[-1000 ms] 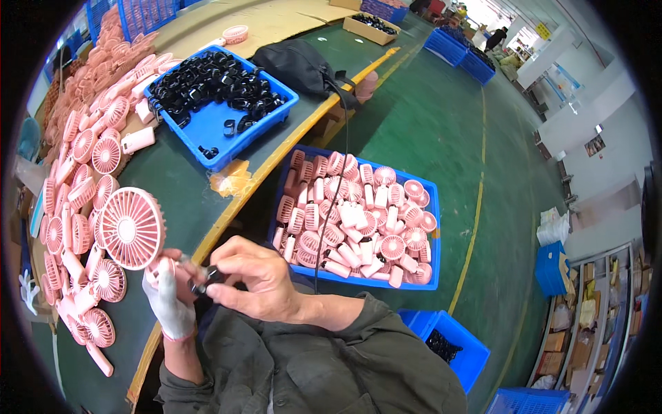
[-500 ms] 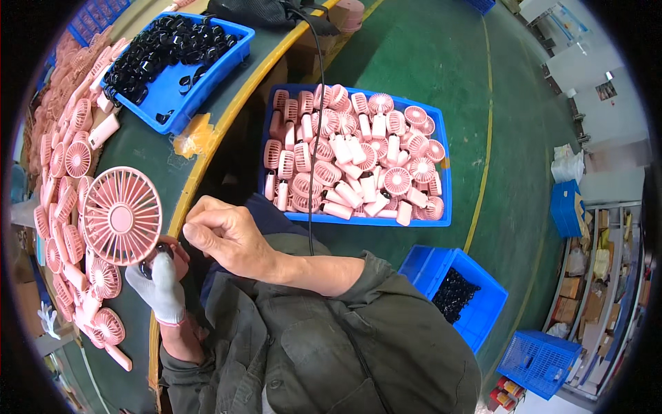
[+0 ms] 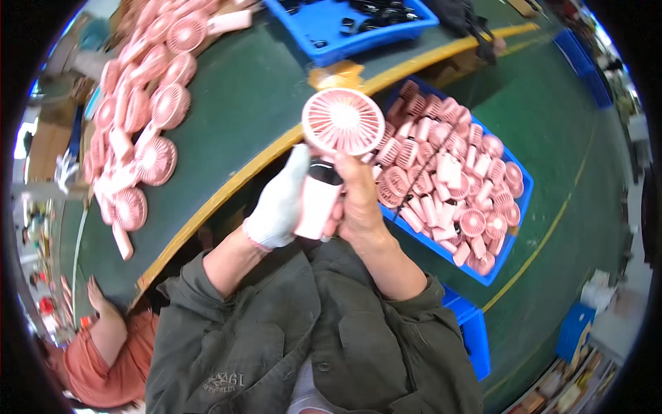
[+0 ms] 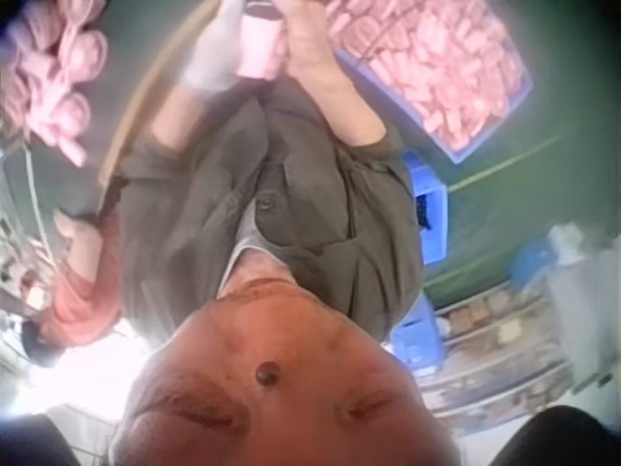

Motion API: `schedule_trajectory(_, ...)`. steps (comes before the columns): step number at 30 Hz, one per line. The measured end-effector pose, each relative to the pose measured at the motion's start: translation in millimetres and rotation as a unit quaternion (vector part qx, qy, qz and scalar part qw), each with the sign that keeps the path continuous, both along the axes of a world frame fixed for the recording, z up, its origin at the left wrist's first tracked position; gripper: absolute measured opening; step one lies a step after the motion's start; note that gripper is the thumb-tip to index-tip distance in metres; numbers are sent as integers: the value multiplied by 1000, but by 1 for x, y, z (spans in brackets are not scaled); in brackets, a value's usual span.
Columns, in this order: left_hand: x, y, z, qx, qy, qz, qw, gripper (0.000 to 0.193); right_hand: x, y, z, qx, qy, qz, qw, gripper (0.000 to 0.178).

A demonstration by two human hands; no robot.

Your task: The person assembles mini handheld fans by taking fan bodies from the table, attaching black clips to them by hand, and placing the assembled fans into a blue bin.

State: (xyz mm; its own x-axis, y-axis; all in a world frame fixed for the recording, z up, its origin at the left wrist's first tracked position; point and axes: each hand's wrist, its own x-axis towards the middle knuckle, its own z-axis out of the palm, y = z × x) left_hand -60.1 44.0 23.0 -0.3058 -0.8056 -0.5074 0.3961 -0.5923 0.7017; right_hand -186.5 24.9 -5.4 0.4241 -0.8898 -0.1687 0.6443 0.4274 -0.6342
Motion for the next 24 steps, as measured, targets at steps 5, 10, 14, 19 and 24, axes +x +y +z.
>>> schedule_trajectory(5,0,4,4,-29,-67,-28,997,66,-4,-1,9,-49,50,22,997,37)
schedule_trajectory(10,7,13,6,-103,-184,8,977,72,-3,-2,-4,-296,175,-72,936,65)
schedule_trajectory(14,3,11,-1,-322,-244,-7,915,50,-25,-22,5,-453,103,-160,871,70)
schedule_trajectory(19,53,27,0,-432,-366,116,816,46,-139,-37,-20,-298,489,-484,662,21)
schedule_trajectory(24,139,43,-5,-436,-618,227,613,34,-261,-5,-113,11,669,-477,570,40)
